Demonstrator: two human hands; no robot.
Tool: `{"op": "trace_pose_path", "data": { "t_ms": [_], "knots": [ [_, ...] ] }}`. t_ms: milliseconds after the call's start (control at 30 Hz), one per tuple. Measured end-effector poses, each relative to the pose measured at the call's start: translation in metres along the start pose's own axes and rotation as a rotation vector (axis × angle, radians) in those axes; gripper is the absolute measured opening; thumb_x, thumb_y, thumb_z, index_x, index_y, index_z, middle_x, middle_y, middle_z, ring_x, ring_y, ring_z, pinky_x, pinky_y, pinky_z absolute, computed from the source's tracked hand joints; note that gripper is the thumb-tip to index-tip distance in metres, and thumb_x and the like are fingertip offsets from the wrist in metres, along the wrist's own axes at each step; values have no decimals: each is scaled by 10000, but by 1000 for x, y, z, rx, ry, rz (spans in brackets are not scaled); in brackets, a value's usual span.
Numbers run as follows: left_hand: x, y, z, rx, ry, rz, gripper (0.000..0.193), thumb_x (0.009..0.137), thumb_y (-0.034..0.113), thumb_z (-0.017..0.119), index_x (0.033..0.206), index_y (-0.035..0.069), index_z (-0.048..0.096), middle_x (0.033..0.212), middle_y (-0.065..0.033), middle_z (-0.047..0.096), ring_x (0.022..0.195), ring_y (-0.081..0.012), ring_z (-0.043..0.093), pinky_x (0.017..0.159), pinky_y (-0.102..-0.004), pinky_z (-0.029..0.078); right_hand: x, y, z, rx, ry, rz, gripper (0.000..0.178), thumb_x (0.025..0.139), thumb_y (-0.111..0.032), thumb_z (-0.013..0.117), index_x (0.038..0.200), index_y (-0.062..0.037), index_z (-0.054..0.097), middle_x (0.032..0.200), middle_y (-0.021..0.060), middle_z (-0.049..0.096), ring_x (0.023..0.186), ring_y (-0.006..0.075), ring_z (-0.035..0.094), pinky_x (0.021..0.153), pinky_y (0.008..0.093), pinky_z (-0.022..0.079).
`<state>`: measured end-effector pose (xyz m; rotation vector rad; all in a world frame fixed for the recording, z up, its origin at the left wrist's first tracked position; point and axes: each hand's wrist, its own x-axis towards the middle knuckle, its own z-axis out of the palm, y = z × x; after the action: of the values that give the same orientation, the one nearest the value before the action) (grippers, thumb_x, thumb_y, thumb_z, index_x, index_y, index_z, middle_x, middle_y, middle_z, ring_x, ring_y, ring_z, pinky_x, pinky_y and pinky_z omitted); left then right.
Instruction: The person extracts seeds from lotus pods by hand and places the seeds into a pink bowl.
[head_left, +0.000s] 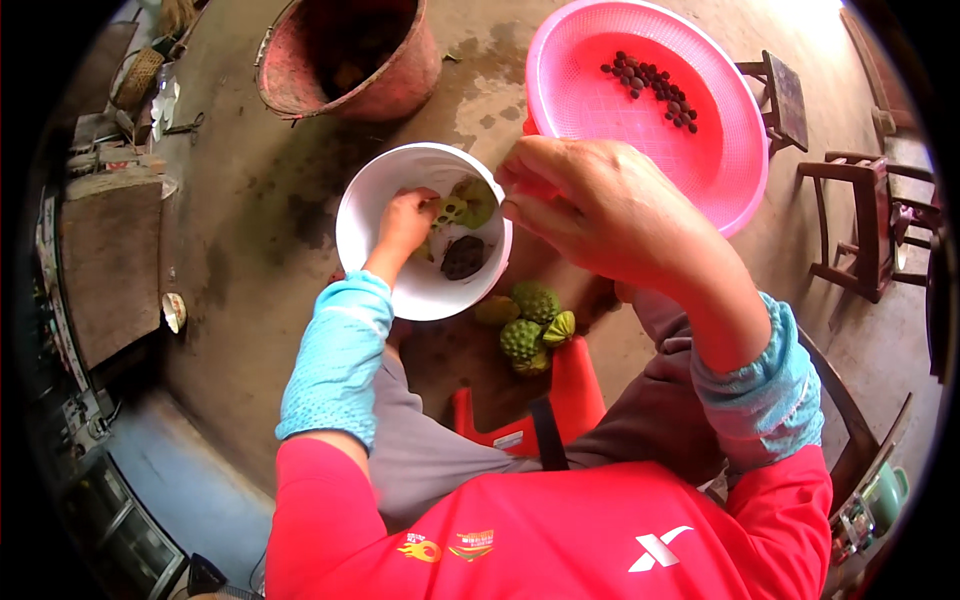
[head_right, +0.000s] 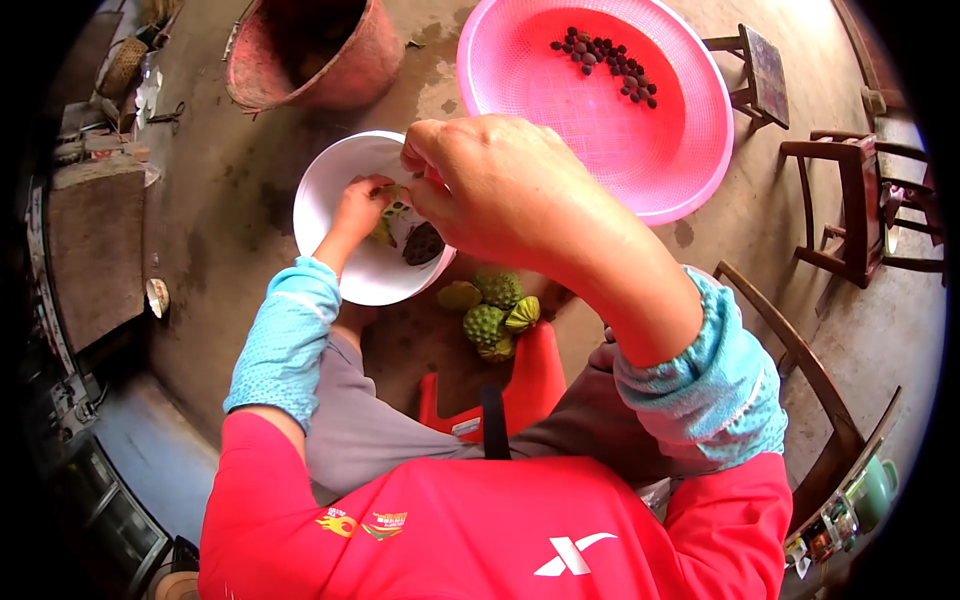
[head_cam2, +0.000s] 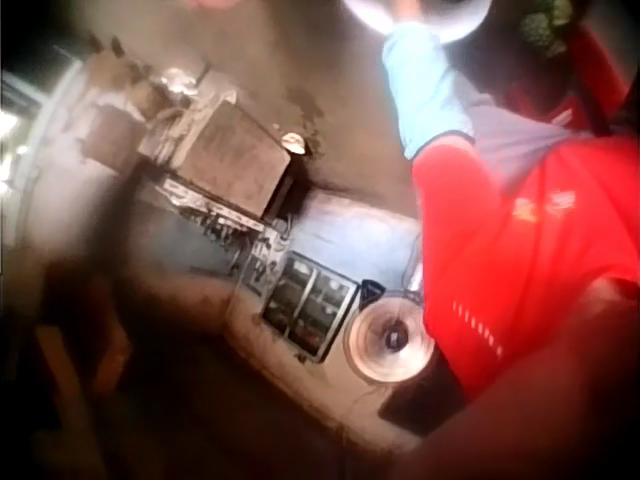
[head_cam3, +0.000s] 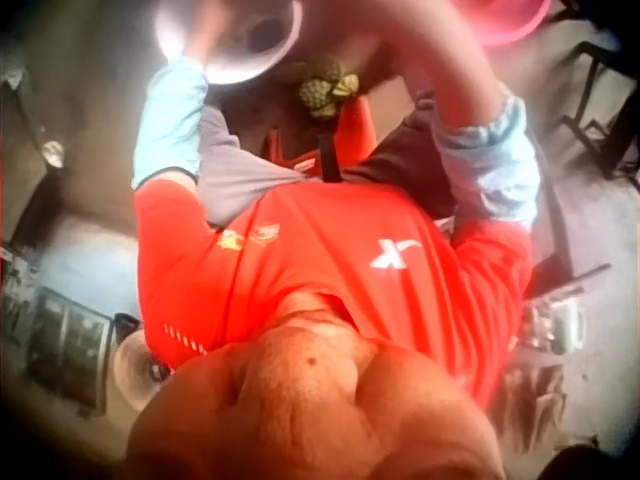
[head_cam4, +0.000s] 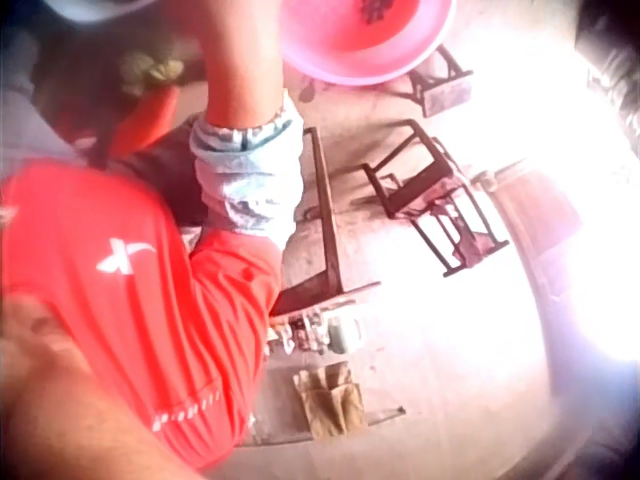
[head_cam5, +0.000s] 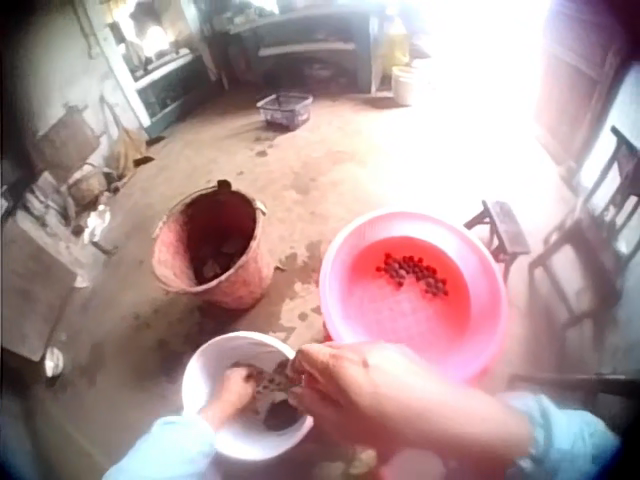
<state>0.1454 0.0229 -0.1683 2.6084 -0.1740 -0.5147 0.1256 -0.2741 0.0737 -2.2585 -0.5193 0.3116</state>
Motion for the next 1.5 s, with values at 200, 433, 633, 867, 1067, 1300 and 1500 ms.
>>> {"op": "trace_pose_path", "data": {
  "t_ms": [200, 433, 633, 867, 1067, 1300, 1500],
  "knots": [
    [-45, 42, -75, -982, -167, -467, 260, 882, 204, 653, 1117, 99, 617, 947, -16, 653, 833, -142, 611, 763, -310, 485, 10, -3, 15, -18, 18, 101, 311, 847, -298, 610, 1035, -56, 667, 907, 164, 693, 877, 350, 664, 775, 452, 519],
    [-115, 111, -132, -1456, -57, -314, 255, 900, 177, 604, 1137, 93, 559, 1054, -56, 633, 944, -184, 614, 847, -383, 514, 21, -3, 33, 196, -43, 146, 380, 849, -321, 639, 1105, -41, 656, 960, 196, 693, 909, 335, 674, 804, 406, 527],
    [-136, 147, -134, -1733, 148, -103, 404, 928, 354, 607, 1233, 97, 546, 1186, -56, 607, 1141, -209, 554, 1004, -399, 422, 20, -25, 40, 734, -199, 129, 323, 879, -212, 639, 1104, 19, 623, 899, 126, 689, 806, 177, 659, 739, 347, 534],
    [-135, 153, -140, -1687, 204, -42, 450, 811, 151, 753, 1212, 81, 560, 1122, -55, 630, 1032, -176, 604, 941, -350, 472, 26, -31, 44, 663, -71, 65, 321, 881, -182, 657, 1146, -7, 606, 925, 89, 675, 828, 158, 645, 746, 299, 527],
    [-132, 156, -136, -1676, 329, -58, 350, 823, 69, 683, 1159, 71, 585, 1043, -46, 655, 938, -153, 626, 880, -325, 502, 29, -44, 50, 492, 239, -124, 297, 781, -173, 752, 945, -26, 552, 738, 97, 601, 673, 227, 619, 609, 357, 500],
    [-132, 147, -129, -1680, 374, 19, 358, 815, 11, 657, 1156, 76, 569, 1021, -45, 651, 935, -142, 628, 850, -303, 514, 29, -58, 63, 338, 249, -155, 439, 764, -270, 780, 1009, -57, 485, 671, 96, 572, 600, 253, 595, 551, 360, 466],
    [-140, 146, -135, -1784, 214, 107, 442, 792, -1, 657, 1212, 80, 543, 1076, -49, 627, 985, -163, 613, 887, -308, 499, 32, -56, 54, 421, 159, -295, 390, 802, -242, 753, 1026, -51, 497, 611, 66, 547, 552, 204, 564, 542, 322, 445]
  ]
}}
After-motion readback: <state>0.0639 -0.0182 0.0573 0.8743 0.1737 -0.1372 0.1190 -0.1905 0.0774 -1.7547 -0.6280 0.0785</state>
